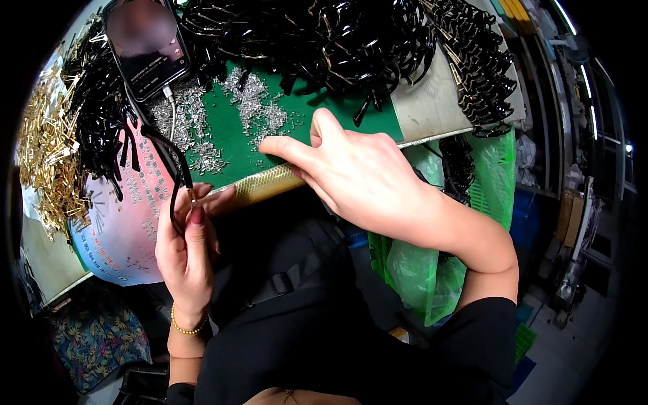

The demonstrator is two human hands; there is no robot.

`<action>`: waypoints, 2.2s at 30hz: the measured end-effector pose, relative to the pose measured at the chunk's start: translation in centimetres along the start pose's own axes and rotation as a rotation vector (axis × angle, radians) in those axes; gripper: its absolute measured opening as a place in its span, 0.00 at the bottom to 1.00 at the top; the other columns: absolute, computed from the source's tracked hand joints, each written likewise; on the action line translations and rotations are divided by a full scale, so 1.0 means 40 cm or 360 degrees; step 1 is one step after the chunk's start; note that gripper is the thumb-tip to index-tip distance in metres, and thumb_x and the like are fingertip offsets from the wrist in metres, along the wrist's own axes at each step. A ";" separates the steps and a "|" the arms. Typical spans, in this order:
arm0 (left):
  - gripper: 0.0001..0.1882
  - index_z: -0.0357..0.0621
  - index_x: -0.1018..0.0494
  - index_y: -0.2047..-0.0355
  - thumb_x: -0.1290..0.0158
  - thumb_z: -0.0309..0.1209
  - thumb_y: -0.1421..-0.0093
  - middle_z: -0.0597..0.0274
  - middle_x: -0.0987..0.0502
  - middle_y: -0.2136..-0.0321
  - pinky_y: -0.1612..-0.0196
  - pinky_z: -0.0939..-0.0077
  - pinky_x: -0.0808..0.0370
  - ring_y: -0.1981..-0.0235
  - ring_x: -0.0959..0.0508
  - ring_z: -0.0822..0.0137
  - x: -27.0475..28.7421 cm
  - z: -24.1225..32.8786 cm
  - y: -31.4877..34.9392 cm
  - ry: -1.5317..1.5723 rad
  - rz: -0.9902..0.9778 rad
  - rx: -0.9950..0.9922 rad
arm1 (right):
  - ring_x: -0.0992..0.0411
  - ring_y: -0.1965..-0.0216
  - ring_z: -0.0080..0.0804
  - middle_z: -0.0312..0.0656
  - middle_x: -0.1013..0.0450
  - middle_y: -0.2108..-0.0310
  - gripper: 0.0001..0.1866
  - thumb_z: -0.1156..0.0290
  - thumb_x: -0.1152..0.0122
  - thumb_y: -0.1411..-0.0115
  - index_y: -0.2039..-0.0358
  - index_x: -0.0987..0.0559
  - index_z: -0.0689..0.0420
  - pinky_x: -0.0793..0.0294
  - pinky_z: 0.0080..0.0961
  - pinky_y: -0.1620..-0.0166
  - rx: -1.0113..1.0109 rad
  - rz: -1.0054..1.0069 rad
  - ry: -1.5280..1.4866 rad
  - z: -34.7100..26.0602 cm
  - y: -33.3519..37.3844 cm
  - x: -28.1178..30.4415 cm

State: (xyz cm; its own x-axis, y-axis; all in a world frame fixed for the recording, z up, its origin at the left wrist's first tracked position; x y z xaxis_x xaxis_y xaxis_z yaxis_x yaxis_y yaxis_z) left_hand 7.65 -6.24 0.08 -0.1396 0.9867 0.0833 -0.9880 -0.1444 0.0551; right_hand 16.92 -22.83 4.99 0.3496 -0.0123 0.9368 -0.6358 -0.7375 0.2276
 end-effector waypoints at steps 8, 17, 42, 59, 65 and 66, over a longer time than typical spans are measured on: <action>0.14 0.34 0.37 0.42 0.60 0.26 0.24 0.44 0.21 0.47 0.75 0.87 0.31 0.80 0.31 0.81 -0.072 0.004 -0.043 0.0375 -0.0110 0.0216 | 0.23 0.74 0.46 0.51 0.31 0.64 0.22 0.70 0.44 0.35 0.40 0.27 0.43 0.24 0.37 0.74 0.0002 -0.0037 -0.0059 0.007 -0.020 -0.007; 0.15 0.27 0.30 0.45 0.56 0.27 0.25 0.46 0.17 0.56 0.71 0.87 0.30 0.79 0.30 0.81 0.005 -0.028 -0.020 0.0500 0.0057 0.0305 | 0.22 0.74 0.48 0.53 0.30 0.64 0.24 0.71 0.44 0.37 0.39 0.27 0.43 0.23 0.40 0.73 -0.0015 -0.0166 0.0021 0.002 -0.031 -0.017; 0.22 0.29 0.27 0.44 0.44 0.16 0.40 0.50 0.16 0.62 0.64 0.67 0.21 0.66 0.15 0.54 -0.006 0.061 -0.007 -0.1186 0.0210 -0.0834 | 0.32 0.81 0.22 0.47 0.30 0.55 0.29 0.65 0.47 0.27 0.34 0.48 0.61 0.32 0.20 0.82 -0.0685 -0.1022 -0.2841 -0.110 -0.013 -0.091; 0.15 0.34 0.30 0.44 0.59 0.29 0.24 0.56 0.17 0.63 0.72 0.88 0.38 0.78 0.35 0.83 0.083 0.052 -0.033 -0.0296 0.0505 -0.0366 | 0.23 0.64 0.47 0.50 0.24 0.63 0.20 0.61 0.36 0.37 0.51 0.27 0.60 0.24 0.39 0.58 -0.0681 0.1067 -0.0062 0.241 0.044 0.261; 0.16 0.37 0.31 0.42 0.60 0.33 0.23 0.54 0.18 0.60 0.79 0.91 0.41 0.81 0.37 0.86 0.183 0.072 0.018 -0.0623 0.0741 -0.0683 | 0.27 0.71 0.32 0.44 0.28 0.70 0.14 0.65 0.37 0.37 0.54 0.23 0.59 0.25 0.28 0.64 -0.0624 0.1391 -0.0486 0.258 0.076 0.325; 0.17 0.37 0.32 0.42 0.60 0.33 0.23 0.52 0.18 0.58 0.79 0.91 0.40 0.80 0.36 0.85 0.208 0.060 0.027 -0.0478 0.0778 -0.0605 | 0.27 0.67 0.25 0.39 0.26 0.65 0.13 0.71 0.39 0.35 0.51 0.24 0.61 0.25 0.22 0.62 -0.0436 0.1542 -0.0501 0.247 0.079 0.348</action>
State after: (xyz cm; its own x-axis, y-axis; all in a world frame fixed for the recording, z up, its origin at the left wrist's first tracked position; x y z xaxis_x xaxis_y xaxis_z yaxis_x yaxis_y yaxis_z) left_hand 5.59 1.65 3.21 -0.6050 0.7434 0.2852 -0.7785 -0.4772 -0.4077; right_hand 26.57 -32.00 16.15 -0.2534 -0.7182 0.6480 -0.8588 -0.1413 -0.4924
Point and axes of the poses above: each hand's wrist, its own y-axis away from the middle knuckle, its own x-axis out of the back of the hand, z = x × y, the point moved 9 cm from there along -y, towards the middle knuckle
